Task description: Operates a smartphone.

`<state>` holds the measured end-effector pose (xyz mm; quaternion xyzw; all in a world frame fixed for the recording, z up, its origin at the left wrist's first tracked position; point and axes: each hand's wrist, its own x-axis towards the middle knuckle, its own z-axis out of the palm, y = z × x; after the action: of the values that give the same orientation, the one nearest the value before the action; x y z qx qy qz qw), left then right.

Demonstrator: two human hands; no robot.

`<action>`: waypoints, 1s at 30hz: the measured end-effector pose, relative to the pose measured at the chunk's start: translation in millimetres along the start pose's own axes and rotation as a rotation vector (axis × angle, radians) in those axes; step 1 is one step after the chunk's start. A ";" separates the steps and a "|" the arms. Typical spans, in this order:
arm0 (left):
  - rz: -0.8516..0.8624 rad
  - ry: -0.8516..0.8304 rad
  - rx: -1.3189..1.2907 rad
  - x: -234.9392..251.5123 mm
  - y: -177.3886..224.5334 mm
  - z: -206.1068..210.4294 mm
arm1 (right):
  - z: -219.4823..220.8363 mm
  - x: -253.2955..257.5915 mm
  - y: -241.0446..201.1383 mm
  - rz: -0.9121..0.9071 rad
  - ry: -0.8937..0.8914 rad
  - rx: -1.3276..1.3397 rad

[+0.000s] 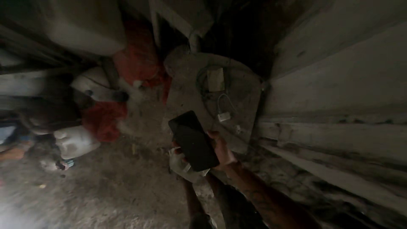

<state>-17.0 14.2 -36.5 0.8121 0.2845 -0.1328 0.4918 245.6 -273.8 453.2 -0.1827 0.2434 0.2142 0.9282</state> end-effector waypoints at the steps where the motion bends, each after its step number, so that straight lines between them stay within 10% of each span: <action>1: -0.192 -0.081 0.008 -3.3 49.0 -9.8 | 1.0 -0.3 -0.7 -0.004 -0.010 0.002; 25: -0.284 0.053 -0.100 -2.5 1.4 6.4 | -7.5 4.7 -3.6 -0.130 -0.228 0.107; 30: -0.281 0.018 -0.071 -5.4 27.7 -0.7 | -6.4 1.2 -3.8 -0.158 0.004 -0.033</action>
<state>-4.9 3.2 -13.5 0.7476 0.4043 -0.1831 0.4942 246.0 -279.5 448.2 -0.2174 0.2266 0.1438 0.9385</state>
